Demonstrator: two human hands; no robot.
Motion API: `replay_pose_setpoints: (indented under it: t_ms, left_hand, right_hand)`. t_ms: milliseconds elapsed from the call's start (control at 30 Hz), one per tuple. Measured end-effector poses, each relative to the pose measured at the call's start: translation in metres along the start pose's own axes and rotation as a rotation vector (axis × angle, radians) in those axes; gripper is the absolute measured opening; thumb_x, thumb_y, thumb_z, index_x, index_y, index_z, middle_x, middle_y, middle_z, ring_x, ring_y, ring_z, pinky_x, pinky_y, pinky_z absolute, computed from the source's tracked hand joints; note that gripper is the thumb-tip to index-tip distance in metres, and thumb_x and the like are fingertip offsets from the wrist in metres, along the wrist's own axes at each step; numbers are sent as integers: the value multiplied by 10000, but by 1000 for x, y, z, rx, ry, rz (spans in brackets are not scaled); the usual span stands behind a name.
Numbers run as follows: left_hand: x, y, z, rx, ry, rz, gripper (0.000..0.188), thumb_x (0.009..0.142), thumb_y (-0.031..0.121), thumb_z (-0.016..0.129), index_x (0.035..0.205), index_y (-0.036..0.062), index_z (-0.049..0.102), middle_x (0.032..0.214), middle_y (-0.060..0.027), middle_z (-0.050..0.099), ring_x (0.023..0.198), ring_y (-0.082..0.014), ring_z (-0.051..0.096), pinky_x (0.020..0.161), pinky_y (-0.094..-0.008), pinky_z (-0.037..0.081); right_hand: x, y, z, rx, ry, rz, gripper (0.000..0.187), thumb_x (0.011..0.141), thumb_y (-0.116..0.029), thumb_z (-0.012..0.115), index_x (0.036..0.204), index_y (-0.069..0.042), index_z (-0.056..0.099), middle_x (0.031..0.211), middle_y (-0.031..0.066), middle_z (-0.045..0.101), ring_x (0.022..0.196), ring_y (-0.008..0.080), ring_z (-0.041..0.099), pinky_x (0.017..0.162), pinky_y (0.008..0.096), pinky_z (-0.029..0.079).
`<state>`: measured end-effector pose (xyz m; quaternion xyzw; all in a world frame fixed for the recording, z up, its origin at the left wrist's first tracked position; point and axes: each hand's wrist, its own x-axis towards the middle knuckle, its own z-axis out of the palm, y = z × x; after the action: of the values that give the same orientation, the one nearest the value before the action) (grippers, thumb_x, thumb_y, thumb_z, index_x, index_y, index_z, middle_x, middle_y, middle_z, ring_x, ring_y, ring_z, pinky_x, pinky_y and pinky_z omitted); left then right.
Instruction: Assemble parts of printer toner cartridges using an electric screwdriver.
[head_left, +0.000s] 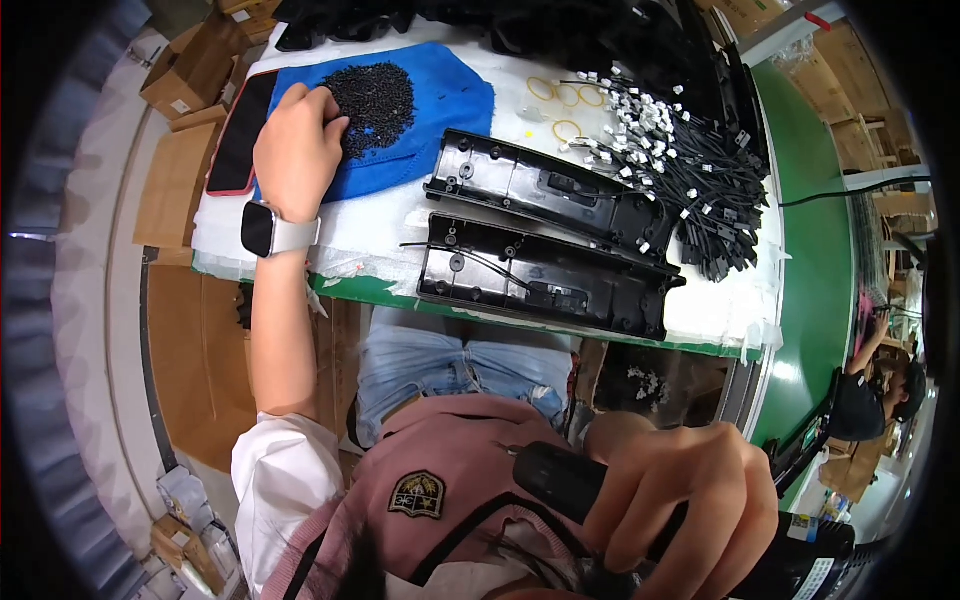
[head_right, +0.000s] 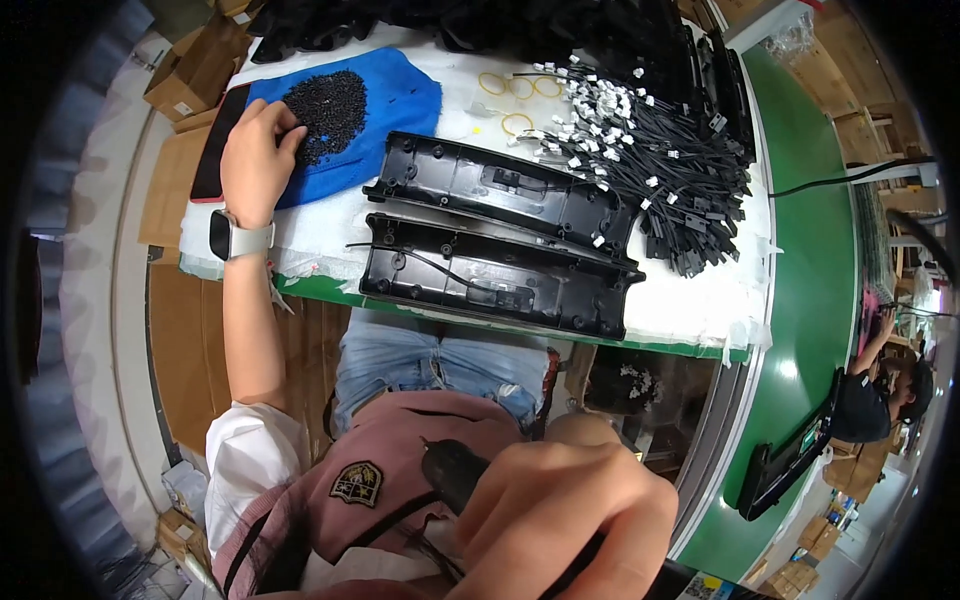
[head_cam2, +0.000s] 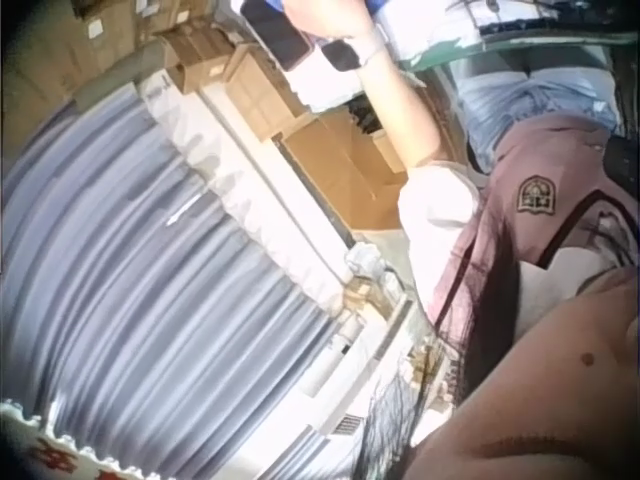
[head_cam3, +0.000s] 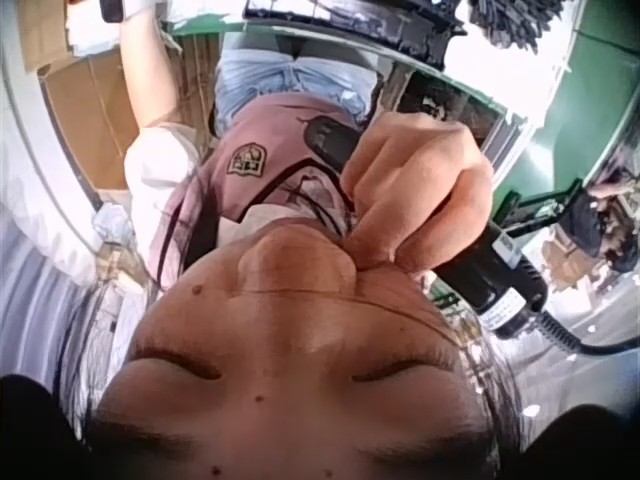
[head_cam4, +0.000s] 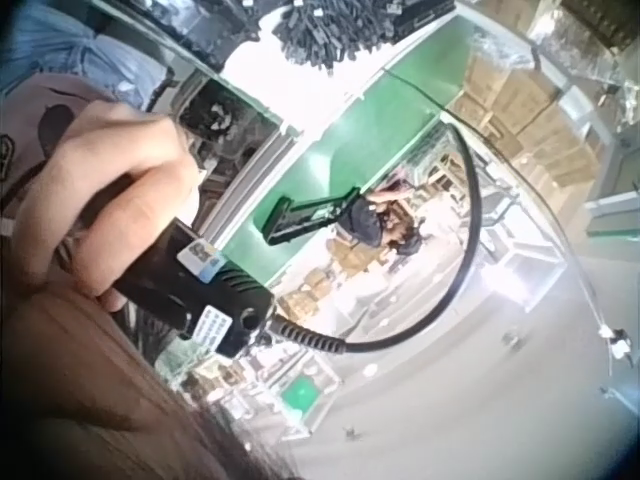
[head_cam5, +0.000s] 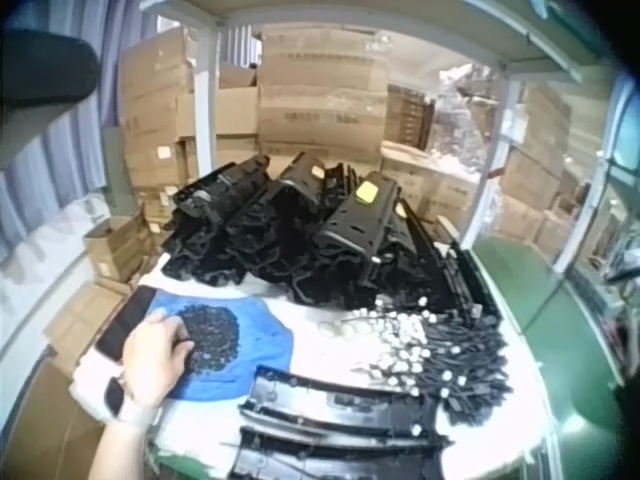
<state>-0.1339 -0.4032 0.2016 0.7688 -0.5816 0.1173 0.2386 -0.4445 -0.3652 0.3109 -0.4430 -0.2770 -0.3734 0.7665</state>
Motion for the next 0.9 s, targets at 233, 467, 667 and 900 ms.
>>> replay_pose_setpoints:
  t_ms: [233, 467, 667, 900]
  left_hand:
    - [1, 5, 4, -146, 156, 43, 98, 825, 108, 632, 833, 14, 662, 783, -135, 576, 676, -331, 587, 600, -385, 470]
    - [0, 1, 8, -130, 159, 47, 113, 839, 87, 608, 860, -2, 674, 796, -134, 590, 674, -324, 596, 617, -378, 482]
    - [-14, 29, -11, -305, 122, 25, 84, 802, 53, 634, 855, 10, 682, 758, -117, 607, 637, -257, 603, 585, -322, 475]
    - [-80, 110, -36, -1252, -536, 284, 84, 755, 16, 680, 839, 25, 687, 706, -87, 626, 610, -212, 585, 557, -290, 454]
  right_hand:
    - [-7, -6, 5, -253, 146, -9, 14, 838, -27, 627, 827, -26, 620, 882, 156, 657, 519, 187, 526, 478, 283, 465]
    - [-11, -6, 5, -286, 131, -46, 31, 847, -42, 611, 822, -49, 628, 862, 146, 657, 671, 235, 586, 579, 339, 510]
    - [-30, -17, -30, -380, 82, -109, 292, 823, -170, 709, 981, -39, 501, 655, 121, 634, 447, 190, 574, 430, 309, 496]
    - [-33, -18, -32, -311, 421, -535, 354, 829, -247, 707, 998, -53, 465, 598, 56, 584, 397, 132, 534, 437, 292, 481]
